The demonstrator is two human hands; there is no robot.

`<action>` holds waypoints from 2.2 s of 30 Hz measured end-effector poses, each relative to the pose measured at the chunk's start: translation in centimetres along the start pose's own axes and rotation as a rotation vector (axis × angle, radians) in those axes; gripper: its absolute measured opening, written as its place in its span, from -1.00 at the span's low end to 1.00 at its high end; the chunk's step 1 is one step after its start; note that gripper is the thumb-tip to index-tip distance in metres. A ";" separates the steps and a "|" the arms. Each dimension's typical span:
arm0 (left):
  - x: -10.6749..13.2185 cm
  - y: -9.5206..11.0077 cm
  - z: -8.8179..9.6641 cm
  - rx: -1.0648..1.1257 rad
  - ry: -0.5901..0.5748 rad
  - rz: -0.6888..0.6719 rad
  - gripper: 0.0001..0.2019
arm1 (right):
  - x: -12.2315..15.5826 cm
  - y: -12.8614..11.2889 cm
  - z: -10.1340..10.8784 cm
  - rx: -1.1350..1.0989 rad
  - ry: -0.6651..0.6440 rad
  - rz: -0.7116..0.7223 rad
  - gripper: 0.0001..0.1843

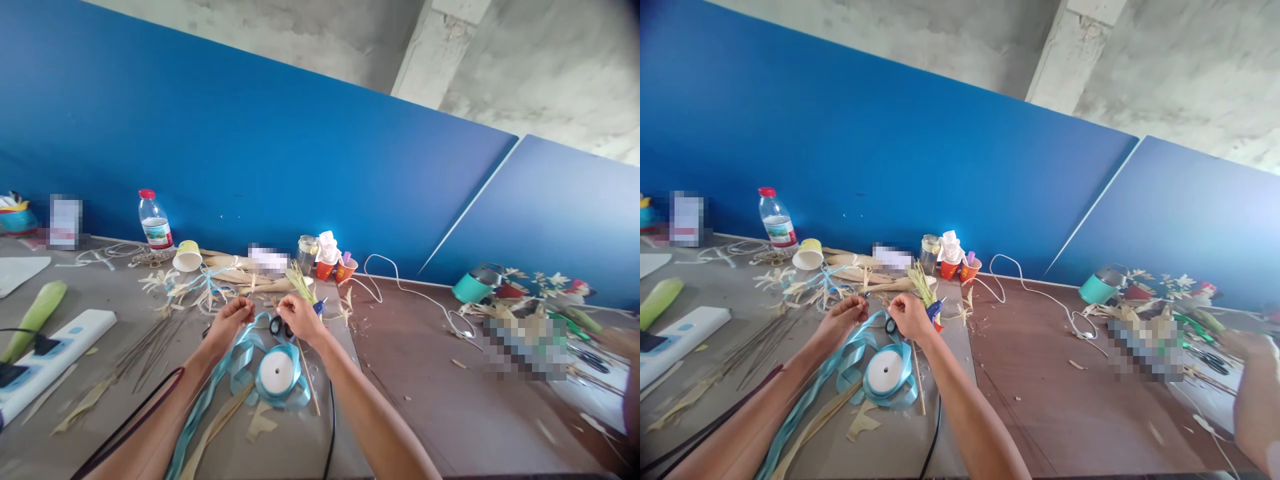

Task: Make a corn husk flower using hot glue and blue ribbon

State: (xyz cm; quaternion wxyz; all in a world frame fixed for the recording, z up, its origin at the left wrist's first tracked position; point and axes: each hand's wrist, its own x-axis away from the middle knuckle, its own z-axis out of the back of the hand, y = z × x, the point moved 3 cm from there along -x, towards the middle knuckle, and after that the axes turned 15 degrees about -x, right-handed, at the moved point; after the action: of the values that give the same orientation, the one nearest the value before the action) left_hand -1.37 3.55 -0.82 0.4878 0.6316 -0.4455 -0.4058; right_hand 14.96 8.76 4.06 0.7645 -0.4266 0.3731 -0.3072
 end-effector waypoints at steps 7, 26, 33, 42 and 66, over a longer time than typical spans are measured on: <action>2.0 1.1 -2.9 0.100 -0.214 0.130 -0.82 | 2.5 1.2 -1.0 -0.437 0.072 -0.216 -0.87; 2.2 0.1 -3.5 -0.167 -0.215 0.242 -0.77 | 3.1 1.9 -1.7 -0.360 0.149 -0.175 -0.91; 2.1 0.0 -3.6 -0.272 -0.245 0.210 -0.74 | 3.6 0.5 -1.3 -0.321 0.153 -0.183 -0.89; 2.7 1.2 -3.5 -0.050 -0.415 0.243 -0.73 | 2.7 2.2 -0.4 -0.644 0.223 -0.266 -0.80; 1.7 1.0 -1.7 -0.212 -0.039 0.225 -0.75 | 2.9 1.9 -0.2 -1.074 0.116 -0.265 -0.74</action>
State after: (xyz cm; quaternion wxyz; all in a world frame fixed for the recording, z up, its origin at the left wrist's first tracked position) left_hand 0.57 2.26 0.40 0.5854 0.5147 -0.4777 -0.4053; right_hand 16.64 7.30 1.41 0.3726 -0.7820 0.4619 -0.1907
